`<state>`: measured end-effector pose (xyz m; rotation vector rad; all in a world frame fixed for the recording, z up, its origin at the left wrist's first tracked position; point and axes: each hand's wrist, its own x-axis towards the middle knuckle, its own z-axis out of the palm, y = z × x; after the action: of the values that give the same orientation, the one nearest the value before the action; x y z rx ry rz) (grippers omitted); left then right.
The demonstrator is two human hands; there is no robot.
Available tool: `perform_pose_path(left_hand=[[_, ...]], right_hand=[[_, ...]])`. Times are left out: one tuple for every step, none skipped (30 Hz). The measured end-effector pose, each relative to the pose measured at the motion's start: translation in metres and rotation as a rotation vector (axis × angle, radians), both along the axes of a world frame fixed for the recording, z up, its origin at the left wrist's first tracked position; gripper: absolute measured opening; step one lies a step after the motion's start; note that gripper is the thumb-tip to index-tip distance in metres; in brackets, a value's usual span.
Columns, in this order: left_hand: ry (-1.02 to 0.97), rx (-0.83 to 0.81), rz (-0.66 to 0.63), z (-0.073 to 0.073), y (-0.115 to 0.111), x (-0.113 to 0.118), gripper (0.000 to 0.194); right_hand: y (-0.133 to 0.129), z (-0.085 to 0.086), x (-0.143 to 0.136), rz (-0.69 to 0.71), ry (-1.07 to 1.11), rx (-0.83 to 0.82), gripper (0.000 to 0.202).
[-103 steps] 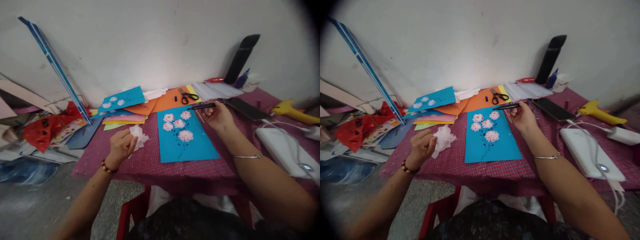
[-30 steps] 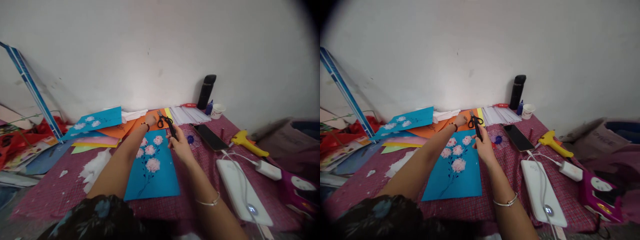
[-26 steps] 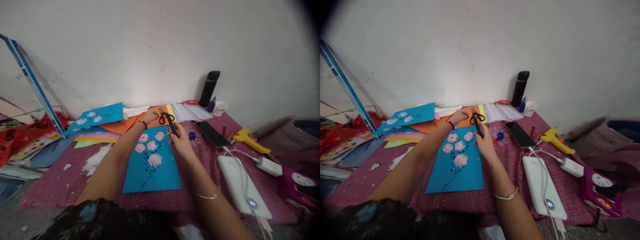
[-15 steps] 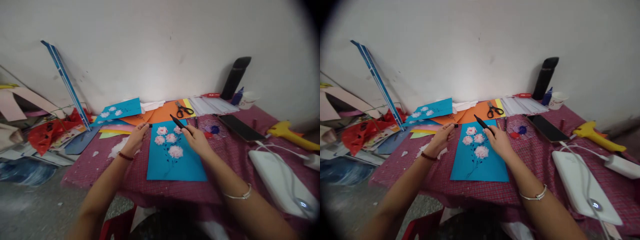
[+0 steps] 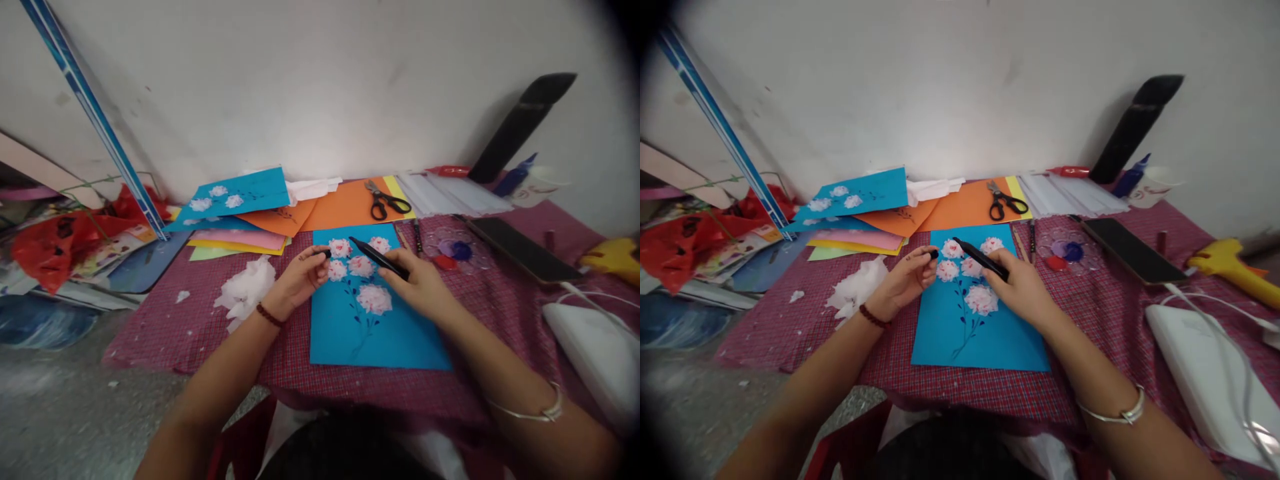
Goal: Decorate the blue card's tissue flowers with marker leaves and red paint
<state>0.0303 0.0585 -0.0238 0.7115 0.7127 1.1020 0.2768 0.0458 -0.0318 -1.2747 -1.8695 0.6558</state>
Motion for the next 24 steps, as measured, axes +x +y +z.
perform_pose_path(left_hand=[[0.002, -0.008, -0.001, -0.0017, -0.0008, -0.0001, 0.036], [0.008, -0.01, 0.0, -0.0029, -0.0011, 0.0002, 0.036], [0.018, -0.009, -0.001, -0.0036, -0.0012, 0.0009, 0.035], [0.032, -0.003, 0.0, -0.004, -0.001, 0.0016, 0.034], [0.05, 0.007, 0.001, -0.004, -0.0008, 0.0024, 0.034], [0.068, 0.022, 0.003, -0.0038, -0.0006, 0.003, 0.033], [0.085, 0.036, 0.006, -0.0035, -0.0005, 0.0033, 0.033], [0.099, 0.047, 0.009, -0.0031, -0.0006, 0.0033, 0.033], [0.112, 0.058, 0.011, -0.0027, -0.0008, 0.003, 0.033], [0.122, 0.069, 0.013, -0.0023, -0.0011, 0.0026, 0.032], [0.131, 0.081, 0.015, -0.0018, -0.0014, 0.0019, 0.032], [0.139, 0.095, 0.024, -0.0013, -0.0018, 0.0012, 0.031], [0.146, 0.107, 0.036, -0.0007, -0.0021, 0.0005, 0.03], [0.149, 0.114, 0.049, -0.0001, -0.0024, 0.0, 0.029], [0.147, 0.11, 0.054, 0.0006, -0.0026, -0.0005, 0.026], [0.141, 0.098, 0.052, 0.0014, -0.0027, -0.0008, 0.023], [0.13, 0.083, 0.041, 0.0021, -0.0028, -0.0008, 0.02], [0.117, 0.07, 0.025, 0.0027, -0.0029, -0.0008, 0.017], [0.105, 0.063, 0.009, 0.0031, -0.003, -0.0005, 0.015], [0.098, 0.064, 0.002, 0.0033, -0.0031, -0.0002, 0.014], [0.096, 0.071, 0.004, 0.0032, -0.0033, 0.0002, 0.013], [0.095, 0.078, 0.013, 0.003, -0.0035, 0.0006, 0.013], [0.095, 0.084, 0.024, 0.0027, -0.0037, 0.001, 0.013], [0.094, 0.087, 0.035, 0.0023, -0.0039, 0.0015, 0.012]], right_hand=[[-0.002, 0.0021, -0.0006, 0.021, -0.02, -0.005, 0.023], [-0.0041, 0.0043, -0.0011, 0.044, -0.042, -0.007, 0.024], [-0.0061, 0.0061, -0.0016, 0.069, -0.062, -0.007, 0.025], [-0.0078, 0.0075, -0.0019, 0.091, -0.078, -0.006, 0.027], [-0.0091, 0.0085, -0.0019, 0.107, -0.091, -0.005, 0.028], [-0.01, 0.009, -0.0017, 0.116, -0.103, -0.006, 0.028], [-0.0104, 0.0091, -0.0013, 0.119, -0.112, -0.007, 0.028], [-0.0105, 0.009, -0.0008, 0.118, -0.12, -0.007, 0.028], [-0.0103, 0.0087, -0.0003, 0.117, -0.128, -0.007, 0.028], [-0.01, 0.0084, 0.0001, 0.113, -0.133, -0.005, 0.028], [-0.0098, 0.008, 0.0002, 0.113, -0.136, -0.003, 0.028], [-0.0096, 0.0077, 0.0001, 0.114, -0.134, 0.002, 0.027], [-0.0096, 0.0074, -0.0001, 0.118, -0.13, 0.008, 0.027], [-0.0097, 0.0071, -0.0005, 0.121, -0.123, 0.013, 0.027], [-0.0099, 0.0067, -0.0009, 0.125, -0.114, 0.018, 0.026], [-0.01, 0.0063, -0.0013, 0.129, -0.107, 0.02, 0.026], [-0.0102, 0.0059, -0.0017, 0.132, -0.103, 0.021, 0.026], [-0.0103, 0.0055, -0.0018, 0.133, -0.102, 0.022, 0.025], [-0.0104, 0.0051, -0.0019, 0.133, -0.103, 0.024, 0.025], [-0.0104, 0.0048, -0.0019, 0.135, -0.107, 0.027, 0.024], [-0.0103, 0.0045, -0.0018, 0.138, -0.112, 0.03, 0.024], [-0.0103, 0.0044, -0.0017, 0.142, -0.115, 0.032, 0.024], [-0.0104, 0.0044, -0.0016, 0.145, -0.117, 0.033, 0.024], [-0.0106, 0.0044, -0.0015, 0.148, -0.119, 0.034, 0.024]])
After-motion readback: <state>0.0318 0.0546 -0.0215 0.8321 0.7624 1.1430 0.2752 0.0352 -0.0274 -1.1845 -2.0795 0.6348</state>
